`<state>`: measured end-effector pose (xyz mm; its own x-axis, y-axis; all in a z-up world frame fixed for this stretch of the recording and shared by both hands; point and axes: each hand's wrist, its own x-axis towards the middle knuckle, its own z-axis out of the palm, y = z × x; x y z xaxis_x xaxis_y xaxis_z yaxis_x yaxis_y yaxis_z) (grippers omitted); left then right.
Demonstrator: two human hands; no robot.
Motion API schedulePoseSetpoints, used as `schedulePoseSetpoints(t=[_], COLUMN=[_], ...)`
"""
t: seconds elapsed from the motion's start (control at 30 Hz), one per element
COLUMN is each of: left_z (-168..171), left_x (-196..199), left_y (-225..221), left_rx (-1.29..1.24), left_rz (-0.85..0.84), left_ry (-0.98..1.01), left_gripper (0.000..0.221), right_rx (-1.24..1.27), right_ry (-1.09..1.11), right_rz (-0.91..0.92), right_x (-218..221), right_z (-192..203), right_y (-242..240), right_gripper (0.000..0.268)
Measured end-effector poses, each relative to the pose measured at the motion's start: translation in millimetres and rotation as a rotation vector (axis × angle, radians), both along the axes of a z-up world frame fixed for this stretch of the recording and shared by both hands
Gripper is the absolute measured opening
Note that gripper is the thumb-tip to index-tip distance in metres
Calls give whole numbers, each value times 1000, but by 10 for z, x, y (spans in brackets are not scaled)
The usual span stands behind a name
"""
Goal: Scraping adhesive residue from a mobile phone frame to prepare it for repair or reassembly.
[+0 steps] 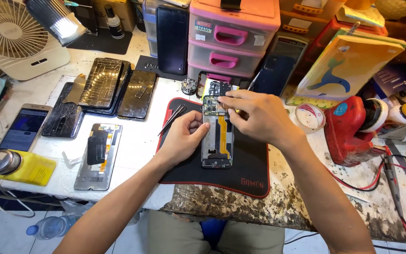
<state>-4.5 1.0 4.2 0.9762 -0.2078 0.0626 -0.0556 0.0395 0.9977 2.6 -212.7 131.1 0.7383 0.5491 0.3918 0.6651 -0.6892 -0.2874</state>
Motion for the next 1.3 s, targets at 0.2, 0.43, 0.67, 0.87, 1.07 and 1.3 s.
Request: schedulePoseSetpoints(t=[0.2,0.43,0.67,0.87,1.07,1.3], left_z=[94,204,181,398,437,229], left_x=[-65,-165,-208,-360,-267,-25], left_y=[-39,-136,-337,-379,-315,-153], left_rx=[-34,314,471,414,243,-802], left_rz=[19,321,446,274,445,-306], left_ry=[-81,-663,-899,-935,-985,-16], left_gripper=[9,19,26,26,27,43], right_rx=[87,263,733,1209,1485,1463], right_ry=[36,290,780,1071,1304,1511], right_rz=[-67,-157,77,177,844,963], right_x=[44,-17,13,14,62,-32], right_z=[-268,-520,-805,-910,-1014,-1113], right_y=[-6,69,-10,-70,-176,14], right_gripper=[29,56,89,75,68,53])
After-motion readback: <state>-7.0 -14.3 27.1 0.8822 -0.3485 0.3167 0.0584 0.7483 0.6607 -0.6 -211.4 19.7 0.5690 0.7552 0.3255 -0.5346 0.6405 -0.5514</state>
